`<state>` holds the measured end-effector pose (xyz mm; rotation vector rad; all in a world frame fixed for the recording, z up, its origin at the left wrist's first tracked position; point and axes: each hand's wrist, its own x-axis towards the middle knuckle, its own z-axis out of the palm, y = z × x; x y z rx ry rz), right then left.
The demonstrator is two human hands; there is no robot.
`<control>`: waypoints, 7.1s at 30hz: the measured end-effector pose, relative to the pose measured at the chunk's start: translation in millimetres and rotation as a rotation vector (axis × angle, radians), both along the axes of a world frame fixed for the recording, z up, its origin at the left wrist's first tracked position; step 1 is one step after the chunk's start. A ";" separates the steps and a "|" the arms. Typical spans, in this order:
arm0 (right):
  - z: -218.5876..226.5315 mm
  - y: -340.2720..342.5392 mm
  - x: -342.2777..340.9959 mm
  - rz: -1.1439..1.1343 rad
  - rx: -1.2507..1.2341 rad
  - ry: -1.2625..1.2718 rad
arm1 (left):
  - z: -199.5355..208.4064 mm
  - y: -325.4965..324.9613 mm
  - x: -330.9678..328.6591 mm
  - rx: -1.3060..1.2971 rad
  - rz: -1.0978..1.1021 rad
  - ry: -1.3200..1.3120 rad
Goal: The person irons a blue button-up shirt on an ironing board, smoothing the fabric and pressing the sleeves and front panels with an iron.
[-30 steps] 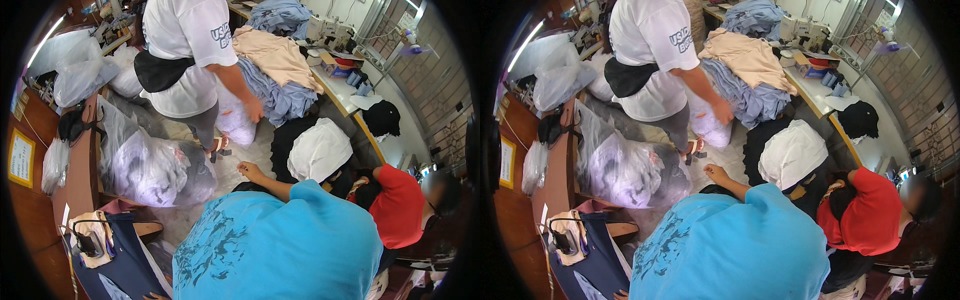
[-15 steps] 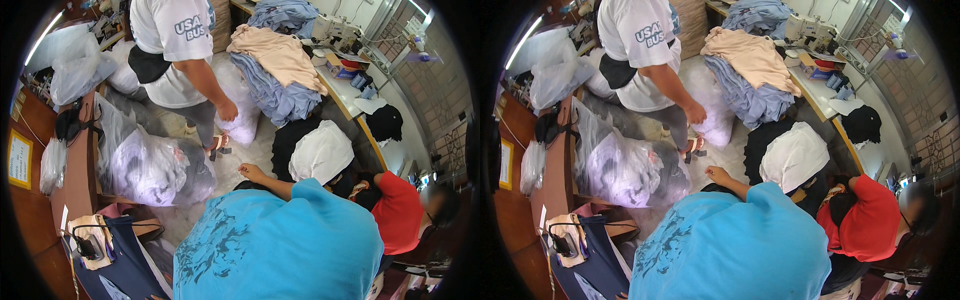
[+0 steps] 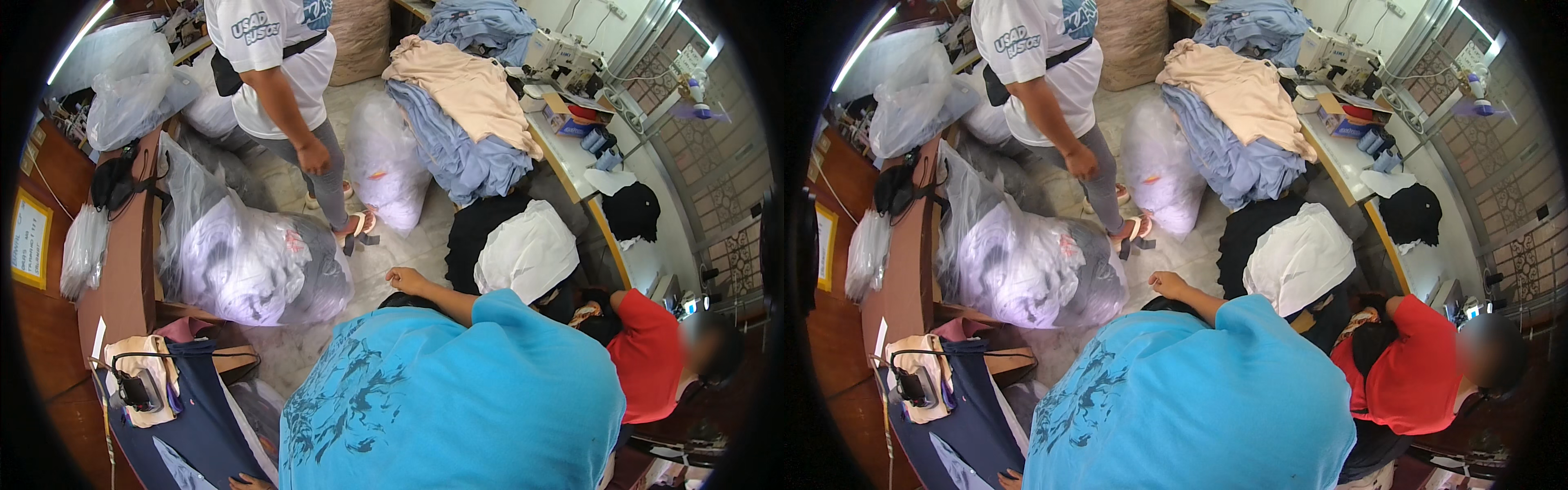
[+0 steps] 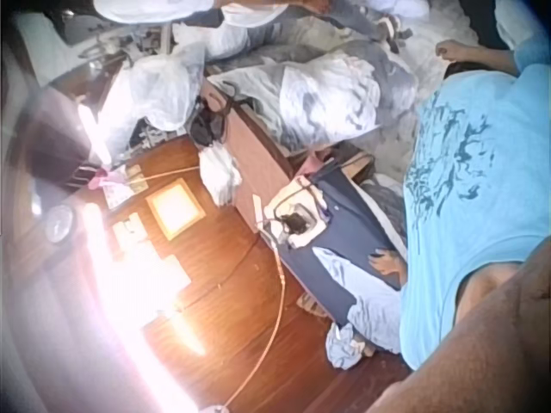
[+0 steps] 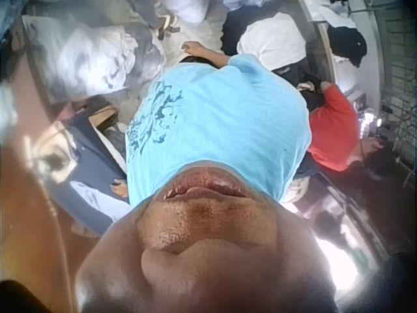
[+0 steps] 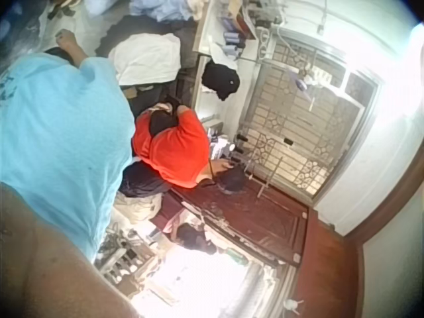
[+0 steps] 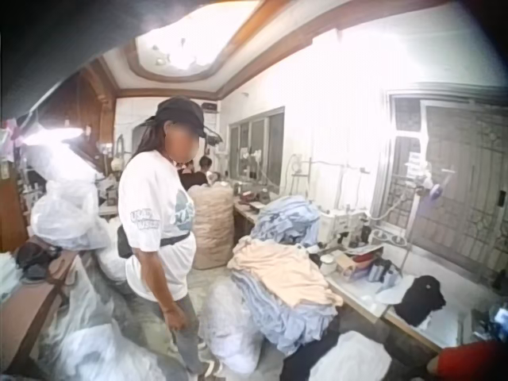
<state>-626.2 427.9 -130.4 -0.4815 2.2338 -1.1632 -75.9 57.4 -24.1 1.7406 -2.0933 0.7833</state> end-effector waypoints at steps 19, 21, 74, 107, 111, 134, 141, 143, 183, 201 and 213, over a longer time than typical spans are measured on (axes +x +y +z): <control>15.6 16.2 21.5 -0.384 -0.102 -0.442 | -21.5 -23.6 33.6 0.299 0.176 0.070; 3.6 14.9 21.2 -0.334 -0.025 -0.499 | -25.1 -25.9 43.8 0.326 0.170 0.063; 182.5 -521.8 433.9 1.630 -0.556 0.556 | 47.4 1.8 63.9 0.260 0.000 0.790; 176.2 -685.6 509.4 1.537 -0.653 0.706 | 12.4 -157.2 145.5 0.261 0.236 0.525; 192.1 -631.5 502.5 2.073 -0.546 0.605 | 19.7 -165.7 145.1 0.241 0.227 0.559; 141.7 -719.3 516.9 1.751 -0.536 0.769 | 41.5 -82.8 122.2 0.482 -0.014 0.567; 136.6 -700.4 511.6 1.789 -0.621 0.742 | 68.6 -43.4 158.4 0.688 0.083 0.475; 139.5 -698.9 514.0 1.696 -0.576 0.577 | 78.8 -66.4 166.0 0.659 0.150 0.555; 177.7 -680.6 559.3 1.840 -0.709 0.469 | 44.0 -164.7 127.4 0.396 0.334 0.617; 137.6 -652.4 548.5 2.010 -0.805 0.819 | 19.5 -114.3 142.3 0.201 0.422 0.590; 137.1 -655.3 538.8 2.076 -0.645 1.154 | 19.8 -152.2 154.7 0.257 0.244 0.712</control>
